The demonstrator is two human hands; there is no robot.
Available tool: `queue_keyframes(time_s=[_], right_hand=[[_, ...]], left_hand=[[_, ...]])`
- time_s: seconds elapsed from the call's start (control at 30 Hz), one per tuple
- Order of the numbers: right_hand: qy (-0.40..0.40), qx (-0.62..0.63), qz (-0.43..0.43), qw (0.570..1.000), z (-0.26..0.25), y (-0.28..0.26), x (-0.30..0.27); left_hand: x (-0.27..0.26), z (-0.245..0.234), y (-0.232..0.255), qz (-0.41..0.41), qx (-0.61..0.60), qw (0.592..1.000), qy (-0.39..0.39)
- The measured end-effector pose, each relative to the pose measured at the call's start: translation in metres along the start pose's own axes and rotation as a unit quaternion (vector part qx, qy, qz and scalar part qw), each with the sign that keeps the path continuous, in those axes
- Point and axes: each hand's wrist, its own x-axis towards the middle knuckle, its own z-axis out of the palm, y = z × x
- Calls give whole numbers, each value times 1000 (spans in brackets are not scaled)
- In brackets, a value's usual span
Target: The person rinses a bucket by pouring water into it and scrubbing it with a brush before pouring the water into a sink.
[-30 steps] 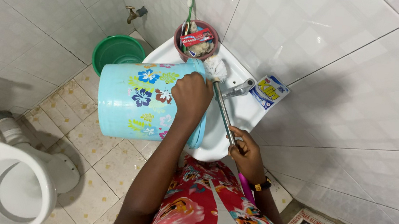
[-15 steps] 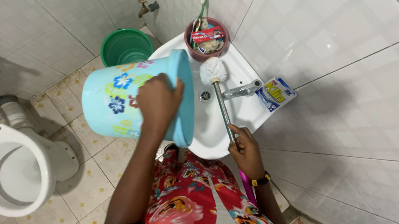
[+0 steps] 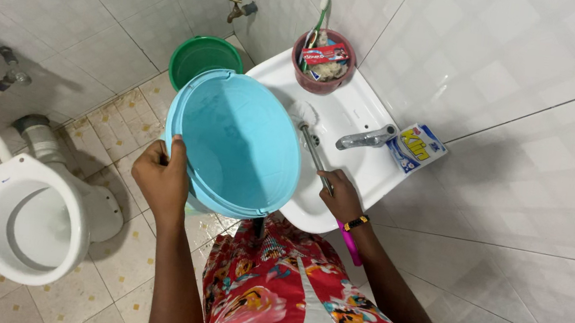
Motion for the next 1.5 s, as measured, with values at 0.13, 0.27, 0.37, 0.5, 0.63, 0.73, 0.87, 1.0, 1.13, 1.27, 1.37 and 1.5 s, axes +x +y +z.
queue_keyframes(time_s=[0.13,0.27,0.37,0.5,0.63,0.73,0.87,1.0,1.13,1.27,1.37,1.5], right_hand=[[2,-44,-13,999,4,10,6],[-15,-79,-39,996,3,11,5],[-37,-97,-12,994,5,6,5],[-31,-108,-31,993,4,-6,8],[-6,-100,-52,994,-5,-23,9],[2,38,-30,999,-18,-39,8],[-10,187,46,981,-31,-63,10],[-70,286,115,949,-31,-92,12],[-120,331,140,925,-23,-118,13],[-128,317,70,937,-9,-117,15],[-132,303,79,940,-2,-106,9],[-184,345,112,914,10,-95,21]], left_hand=[[-9,-8,2,-55,-39,998,1],[-14,-13,0,-44,-44,998,5],[-16,-14,-5,-53,-71,996,-1],[-18,-15,-13,-38,-117,992,-4],[-22,-16,-19,-28,-152,988,-6],[-24,-19,-21,-23,-161,987,-10],[-29,-28,-23,-23,-191,981,0],[-34,-38,-29,-35,-220,975,17],[-48,-46,-36,-26,-224,974,34],[-75,-53,-42,-60,-179,980,66],[-107,-61,-40,-93,-126,983,100],[-145,-68,-37,-150,-21,979,134]])
